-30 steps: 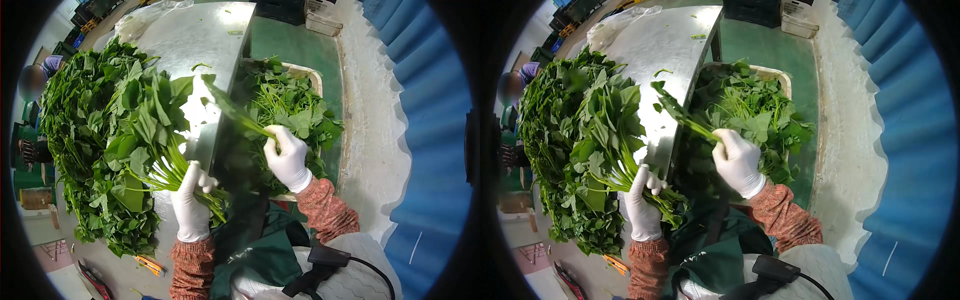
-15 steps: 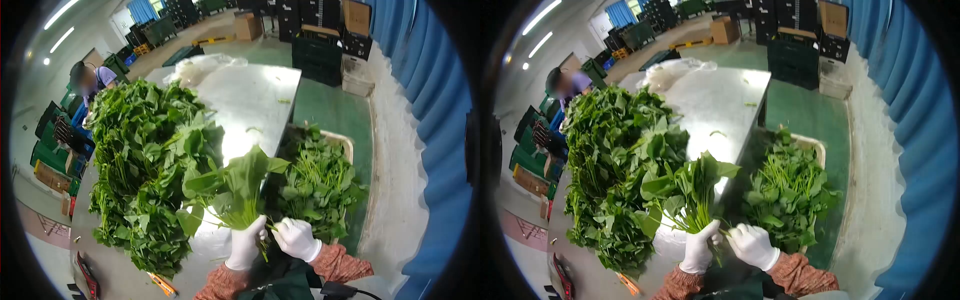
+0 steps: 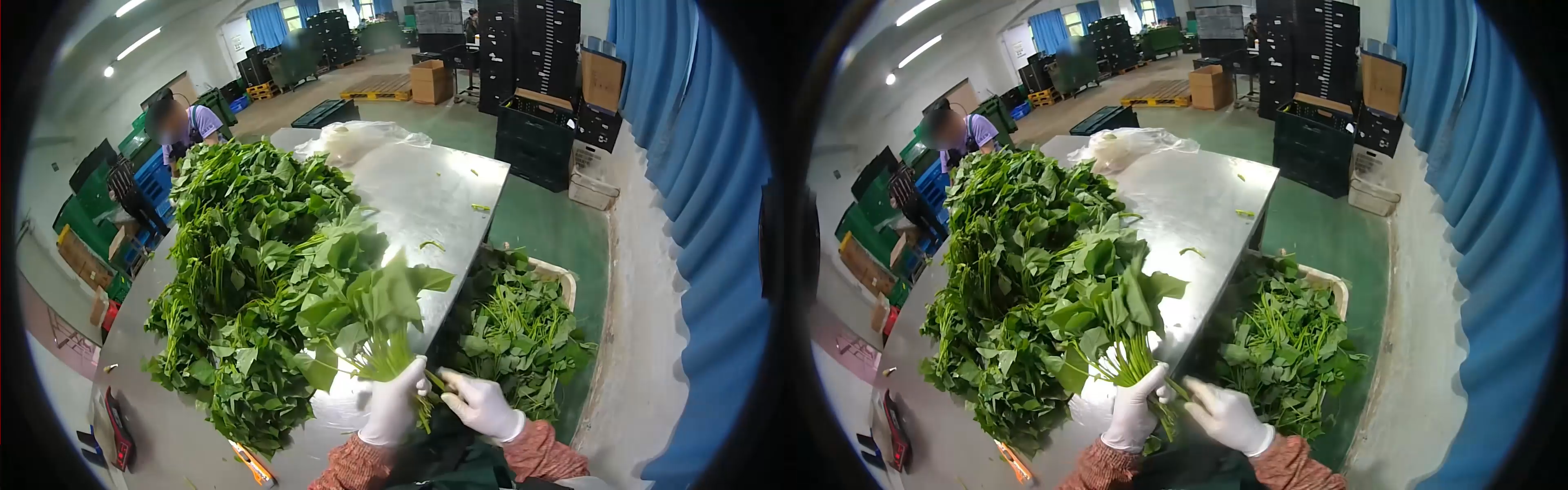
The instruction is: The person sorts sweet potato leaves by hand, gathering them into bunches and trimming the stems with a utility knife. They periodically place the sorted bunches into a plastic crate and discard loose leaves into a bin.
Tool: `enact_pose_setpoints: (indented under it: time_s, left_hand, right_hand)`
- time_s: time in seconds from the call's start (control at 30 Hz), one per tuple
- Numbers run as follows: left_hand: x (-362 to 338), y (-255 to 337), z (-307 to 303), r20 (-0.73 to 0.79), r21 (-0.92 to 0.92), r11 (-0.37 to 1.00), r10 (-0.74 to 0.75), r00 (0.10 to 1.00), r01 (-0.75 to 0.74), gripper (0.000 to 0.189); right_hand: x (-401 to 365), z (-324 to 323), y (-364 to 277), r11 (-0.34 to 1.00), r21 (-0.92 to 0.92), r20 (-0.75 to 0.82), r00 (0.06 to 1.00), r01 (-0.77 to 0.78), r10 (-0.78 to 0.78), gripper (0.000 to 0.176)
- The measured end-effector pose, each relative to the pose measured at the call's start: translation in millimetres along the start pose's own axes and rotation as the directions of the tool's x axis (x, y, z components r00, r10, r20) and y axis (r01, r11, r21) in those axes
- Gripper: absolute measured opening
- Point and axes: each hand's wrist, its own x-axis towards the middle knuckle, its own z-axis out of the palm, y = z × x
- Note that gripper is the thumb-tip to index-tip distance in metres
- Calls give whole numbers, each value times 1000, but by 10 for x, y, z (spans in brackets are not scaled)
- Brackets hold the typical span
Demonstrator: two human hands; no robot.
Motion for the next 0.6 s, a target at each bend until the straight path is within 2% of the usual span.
enact_pose_setpoints:
  time_s: [0.03,0.07,0.1,0.13,0.2,0.23,0.27,0.37,0.43,0.47,0.5,0.53,0.57,0.6]
  left_hand:
    - [-56,78,27,-11,3,1000,3,1000,-3,11]
    - [-84,133,24,-22,6,1000,6,1000,-6,11]
    - [32,-24,-275,41,183,981,59,997,-65,15]
    - [-28,-10,-285,23,133,991,-1,1000,-2,17]
    - [-100,47,-209,12,26,993,-119,993,119,21]
    - [-111,39,-211,112,-8,994,-110,988,112,23]
    - [-51,-96,-314,147,7,992,-125,981,126,25]
    - [-109,-109,-296,136,-29,998,-46,990,51,25]
    - [-128,-81,-254,159,-118,990,-58,986,77,24]
    - [-116,-120,-286,204,-182,974,-98,974,136,26]
    - [-133,-76,-295,222,-167,972,-123,967,162,27]
    - [-170,-4,-292,235,-152,970,-149,960,188,28]
    - [-140,-16,-329,257,-108,966,-200,945,234,27]
    - [-149,22,-326,308,-102,986,-95,947,132,26]
  right_hand:
    - [73,34,-65,998,34,-88,994,61,-58,28]
    - [-33,231,-17,1000,-25,-133,991,6,-10,16]
    - [-12,303,-10,1000,23,-181,983,13,-9,12]
    - [-29,369,-29,997,75,-226,974,12,5,10]
    - [9,415,-99,998,59,-210,978,21,-8,11]
    - [25,423,-130,998,48,-202,979,26,-16,11]
    - [19,422,-155,999,44,-168,986,3,4,12]
    - [33,384,-132,999,32,-42,998,-44,45,19]
    - [-42,441,-25,977,169,38,991,-129,125,17]
    - [-52,455,-10,956,234,89,983,-177,160,17]
    - [-74,389,-33,886,331,184,943,-324,277,14]
    - [-12,315,-114,885,330,172,943,-329,286,16]
    - [35,176,-131,945,139,250,934,-294,254,18]
    - [97,43,-69,974,-50,328,918,-221,225,21]
